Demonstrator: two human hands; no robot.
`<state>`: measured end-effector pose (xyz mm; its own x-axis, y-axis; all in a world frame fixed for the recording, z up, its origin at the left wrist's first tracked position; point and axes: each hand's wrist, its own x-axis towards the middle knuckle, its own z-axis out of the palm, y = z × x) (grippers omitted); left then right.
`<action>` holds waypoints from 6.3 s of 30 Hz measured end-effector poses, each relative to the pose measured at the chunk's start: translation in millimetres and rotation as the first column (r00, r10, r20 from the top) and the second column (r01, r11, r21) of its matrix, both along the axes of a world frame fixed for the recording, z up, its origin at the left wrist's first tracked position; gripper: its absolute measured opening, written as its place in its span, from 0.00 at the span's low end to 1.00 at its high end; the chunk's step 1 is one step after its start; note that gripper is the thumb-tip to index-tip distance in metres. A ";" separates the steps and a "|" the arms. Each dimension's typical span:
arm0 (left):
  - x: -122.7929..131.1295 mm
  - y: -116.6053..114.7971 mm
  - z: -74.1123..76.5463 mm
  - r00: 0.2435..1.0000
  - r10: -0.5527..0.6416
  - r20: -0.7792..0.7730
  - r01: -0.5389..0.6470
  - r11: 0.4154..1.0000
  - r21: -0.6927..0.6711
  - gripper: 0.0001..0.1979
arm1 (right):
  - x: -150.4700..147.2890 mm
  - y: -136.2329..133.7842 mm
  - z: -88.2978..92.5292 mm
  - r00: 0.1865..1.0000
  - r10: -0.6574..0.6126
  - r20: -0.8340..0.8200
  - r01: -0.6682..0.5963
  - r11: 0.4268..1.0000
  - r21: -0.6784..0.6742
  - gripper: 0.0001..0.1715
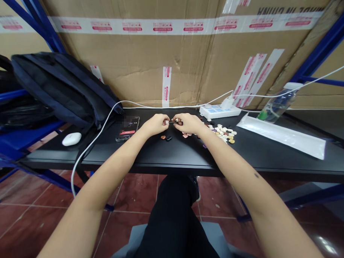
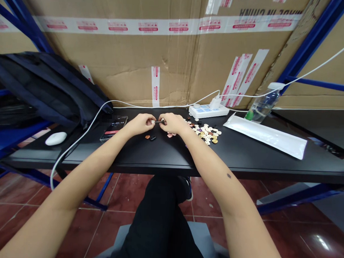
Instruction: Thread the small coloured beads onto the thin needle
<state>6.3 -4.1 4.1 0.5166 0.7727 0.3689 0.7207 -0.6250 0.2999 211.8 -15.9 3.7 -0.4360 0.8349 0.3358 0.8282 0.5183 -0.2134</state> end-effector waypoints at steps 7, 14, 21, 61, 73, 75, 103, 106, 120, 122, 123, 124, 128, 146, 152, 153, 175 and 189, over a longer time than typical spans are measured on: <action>-0.4 -1.2 0.2 1.000 -0.003 0.008 0.003 1.000 -0.002 0.12 | -1.8 -1.1 0.2 0.999 0.033 0.001 -0.033 0.998 -0.061 0.18; 0.2 0.3 -0.1 1.000 -0.002 -0.002 0.002 1.000 -0.007 0.12 | -1.4 -1.4 1.6 1.000 0.002 0.013 -0.002 1.000 -0.007 0.17; 0.0 -1.9 0.9 1.000 -0.002 -0.002 0.002 1.000 -0.009 0.13 | -1.8 -1.6 0.3 0.999 0.029 0.018 -0.028 0.998 -0.051 0.18; -2.1 1.2 2.1 0.998 0.030 -0.050 -0.029 0.999 0.018 0.13 | 3.5 -3.0 4.3 1.000 0.002 -0.001 -0.002 0.999 0.041 0.15; -2.7 3.2 2.2 0.995 0.048 -0.092 -0.044 0.998 0.047 0.14 | 2.6 -0.4 3.9 1.000 -0.009 0.003 0.009 0.999 0.042 0.16; -2.6 3.6 2.3 0.994 0.048 -0.102 -0.043 0.998 0.044 0.14 | 2.1 -0.4 3.6 1.000 -0.009 -0.001 0.009 1.000 0.014 0.16; -3.3 3.9 2.8 0.993 0.047 -0.105 -0.041 0.998 0.052 0.15 | 0.3 -1.6 4.4 0.998 -0.013 0.066 0.006 0.995 0.104 0.18; -3.1 3.4 2.5 0.992 0.042 -0.118 -0.037 0.998 0.043 0.15 | -0.1 -2.8 5.3 0.998 -0.018 0.068 0.014 0.998 0.062 0.18; -3.0 2.3 2.8 0.993 0.032 -0.111 -0.028 0.999 0.036 0.16 | -1.1 -7.0 7.6 0.999 -0.002 0.052 0.001 0.999 0.036 0.17; -2.7 1.4 3.6 0.994 0.027 -0.108 -0.024 0.999 0.030 0.16 | -1.0 -6.5 7.1 0.998 -0.010 0.063 0.006 0.998 0.065 0.17; -2.6 1.2 3.9 0.994 0.028 -0.106 -0.025 0.999 0.029 0.16 | -0.8 -6.0 6.8 0.997 -0.014 0.071 0.008 0.996 0.084 0.17; -2.6 1.2 4.1 0.994 0.028 -0.104 -0.025 0.999 0.029 0.16 | -0.5 -5.4 6.5 0.997 -0.017 0.078 0.009 0.995 0.103 0.17; -3.0 2.5 3.8 0.995 0.031 -0.098 -0.027 0.999 0.035 0.16 | 0.3 -3.3 5.5 0.996 -0.016 0.086 0.004 0.990 0.140 0.17; -3.3 2.4 3.7 0.995 0.025 -0.100 -0.019 0.998 0.056 0.15 | -0.6 -3.7 4.9 0.994 -0.012 0.110 -0.003 0.991 0.137 0.18; -3.1 3.1 3.4 0.993 0.022 -0.113 -0.018 0.999 0.042 0.16 | -1.1 -4.3 4.7 0.992 -0.019 0.124 -0.002 0.985 0.171 0.18; -3.3 3.4 3.3 0.994 0.025 -0.109 -0.020 0.999 0.045 0.15 | -1.1 -4.7 5.0 0.992 -0.020 0.128 -0.003 0.983 0.184 0.18; -3.2 2.6 3.0 0.994 0.018 -0.111 -0.012 0.999 0.053 0.16 | -3.8 -11.7 8.8 0.996 0.005 0.087 -0.019 0.987 0.162 0.16; -3.9 6.0 2.0 0.996 0.025 -0.081 -0.023 0.999 0.028 0.16 | -1.1 -5.8 4.9 0.991 -0.003 0.132 -0.022 0.982 0.188 0.18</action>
